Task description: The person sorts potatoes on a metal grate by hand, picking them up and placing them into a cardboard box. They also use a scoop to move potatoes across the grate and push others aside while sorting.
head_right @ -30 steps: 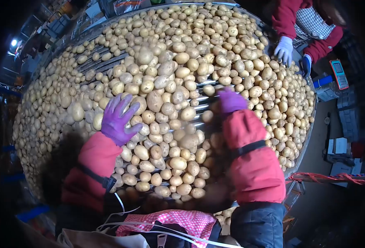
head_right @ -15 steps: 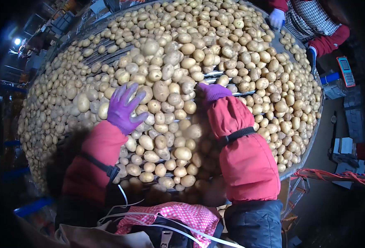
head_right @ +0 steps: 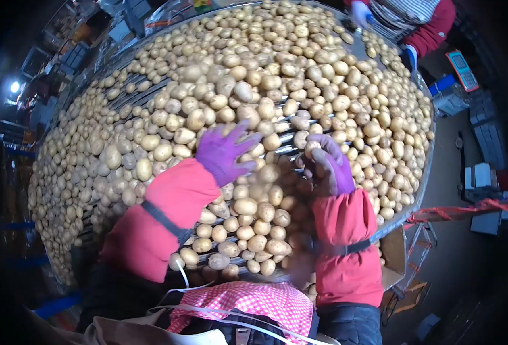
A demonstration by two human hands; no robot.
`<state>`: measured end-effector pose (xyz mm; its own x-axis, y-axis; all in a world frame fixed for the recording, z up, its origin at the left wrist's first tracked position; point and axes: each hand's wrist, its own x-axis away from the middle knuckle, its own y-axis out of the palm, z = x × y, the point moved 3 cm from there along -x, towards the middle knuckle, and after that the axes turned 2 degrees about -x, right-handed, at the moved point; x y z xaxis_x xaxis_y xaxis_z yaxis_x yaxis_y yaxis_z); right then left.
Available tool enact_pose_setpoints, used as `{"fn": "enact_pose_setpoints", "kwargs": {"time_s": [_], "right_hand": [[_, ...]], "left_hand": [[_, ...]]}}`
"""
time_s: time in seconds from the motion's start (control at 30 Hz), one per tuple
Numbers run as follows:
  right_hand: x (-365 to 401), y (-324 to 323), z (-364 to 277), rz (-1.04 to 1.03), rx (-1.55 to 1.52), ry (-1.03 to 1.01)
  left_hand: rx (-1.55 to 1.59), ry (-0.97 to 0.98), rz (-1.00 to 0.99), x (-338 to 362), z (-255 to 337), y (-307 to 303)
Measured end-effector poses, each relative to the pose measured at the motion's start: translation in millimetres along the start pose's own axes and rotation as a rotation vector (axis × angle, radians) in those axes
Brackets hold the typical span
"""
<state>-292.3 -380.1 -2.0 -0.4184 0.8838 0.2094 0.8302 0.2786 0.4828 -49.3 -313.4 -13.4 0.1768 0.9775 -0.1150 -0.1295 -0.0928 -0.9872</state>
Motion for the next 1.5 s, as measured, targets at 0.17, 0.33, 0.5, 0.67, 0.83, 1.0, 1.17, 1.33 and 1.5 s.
{"fn": "enact_pose_setpoints", "kwargs": {"time_s": [0.17, 0.33, 0.5, 0.67, 0.83, 1.0, 1.17, 1.33, 1.5], "right_hand": [[76.4, -44.4, 10.2, 0.039, -0.479, 0.032], [126.3, -75.7, 40.8, 0.078, -0.449, -0.092], [122.7, -61.3, 35.2, 0.245, -0.102, 0.042], [46.8, 24.8, 9.5, -0.165, 1.394, -0.388], [-40.4, 1.0, 11.3, -0.103, 1.837, -0.099], [-61.4, 10.7, -31.1, 0.048, 2.022, -0.040], [-100.6, -3.3, 23.7, -0.137, 1.874, -0.115], [-71.8, -9.6, 14.4, -0.106, 1.915, -0.089], [-69.5, -9.1, 13.9, -0.088, 1.931, -0.065]], "left_hand": [[0.046, 0.182, 0.081, -30.3, 81.2, 36.0], [0.177, 0.429, -0.078, 20.8, 119.7, 38.9], [0.520, 0.426, 0.050, 50.0, 102.8, -7.5], [0.561, 0.118, 0.164, 43.2, 29.3, -16.9], [0.386, -0.003, 0.093, 5.1, -24.2, 11.2], [0.464, -0.077, -0.249, -49.8, -17.3, 43.0], [0.374, -0.070, -0.273, -78.5, -18.4, 51.2], [0.292, -0.028, -0.202, -83.7, -18.7, 69.8], [0.352, -0.108, -0.247, -102.0, -12.5, 71.4]]}}
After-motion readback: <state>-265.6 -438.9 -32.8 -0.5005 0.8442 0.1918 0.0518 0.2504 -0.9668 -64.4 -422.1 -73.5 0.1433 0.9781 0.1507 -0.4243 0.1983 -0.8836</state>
